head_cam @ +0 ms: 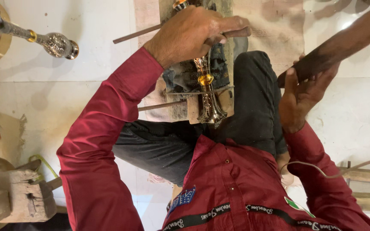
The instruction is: The person sits on the floor and hammers a decorative brass vase held against a wooden work block, using a wooden mallet and a small punch to emboss patterns into the metal surface. They reposition and rotate the vase between hammering passes and occasionally work on the rim and body with the punch by hand.
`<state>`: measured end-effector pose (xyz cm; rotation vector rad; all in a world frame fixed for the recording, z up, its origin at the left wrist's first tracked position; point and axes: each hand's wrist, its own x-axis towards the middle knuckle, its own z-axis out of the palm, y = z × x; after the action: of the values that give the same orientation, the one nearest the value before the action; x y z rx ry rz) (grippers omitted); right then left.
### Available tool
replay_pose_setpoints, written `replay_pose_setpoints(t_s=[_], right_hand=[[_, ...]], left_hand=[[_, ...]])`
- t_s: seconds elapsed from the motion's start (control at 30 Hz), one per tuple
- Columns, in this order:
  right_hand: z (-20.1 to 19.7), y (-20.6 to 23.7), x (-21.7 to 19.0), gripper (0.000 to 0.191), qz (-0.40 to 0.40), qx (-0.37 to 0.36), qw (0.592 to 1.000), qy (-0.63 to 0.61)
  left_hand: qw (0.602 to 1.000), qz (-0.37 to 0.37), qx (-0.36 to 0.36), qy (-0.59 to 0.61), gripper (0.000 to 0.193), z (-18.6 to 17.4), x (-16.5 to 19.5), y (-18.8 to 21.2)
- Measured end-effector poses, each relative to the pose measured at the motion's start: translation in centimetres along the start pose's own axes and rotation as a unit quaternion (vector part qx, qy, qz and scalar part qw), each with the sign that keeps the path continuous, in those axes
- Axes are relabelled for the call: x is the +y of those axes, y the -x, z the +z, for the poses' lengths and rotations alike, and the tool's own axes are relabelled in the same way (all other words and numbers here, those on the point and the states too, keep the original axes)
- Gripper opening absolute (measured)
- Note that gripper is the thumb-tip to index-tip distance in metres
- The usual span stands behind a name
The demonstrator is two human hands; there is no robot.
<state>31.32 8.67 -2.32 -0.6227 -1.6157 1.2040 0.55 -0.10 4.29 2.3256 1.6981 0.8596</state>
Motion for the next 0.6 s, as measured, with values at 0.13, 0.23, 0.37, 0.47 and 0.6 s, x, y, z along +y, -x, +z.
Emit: replay_pose_setpoints(t_s=[0.13,0.23,0.37,0.47,0.6], right_hand=[[-1.2,-0.6,-0.3,0.071,-0.087,-0.168,0.886,0.423],[-1.3,-0.9,-0.3,0.067,-0.054,-0.191,0.908,0.369],[-0.5,-1.5,-0.5,0.066,-0.036,-0.276,0.897,0.343],[0.4,-2.2,-0.6,0.065,-0.024,-0.296,0.899,0.322],[0.9,-3.6,-0.6,0.065,0.001,-0.34,0.872,0.352]], left_hand=[[0.999,0.024,0.027,0.0,0.053,0.4,-0.4,0.3],[0.993,-0.006,0.103,0.06,0.044,1.0,-0.9,1.4],[0.963,-0.107,0.141,0.204,0.021,1.4,-2.4,3.5],[0.958,-0.121,0.15,0.212,0.03,2.3,-3.2,3.6],[0.985,-0.054,0.127,0.108,0.036,3.0,-3.0,2.9]])
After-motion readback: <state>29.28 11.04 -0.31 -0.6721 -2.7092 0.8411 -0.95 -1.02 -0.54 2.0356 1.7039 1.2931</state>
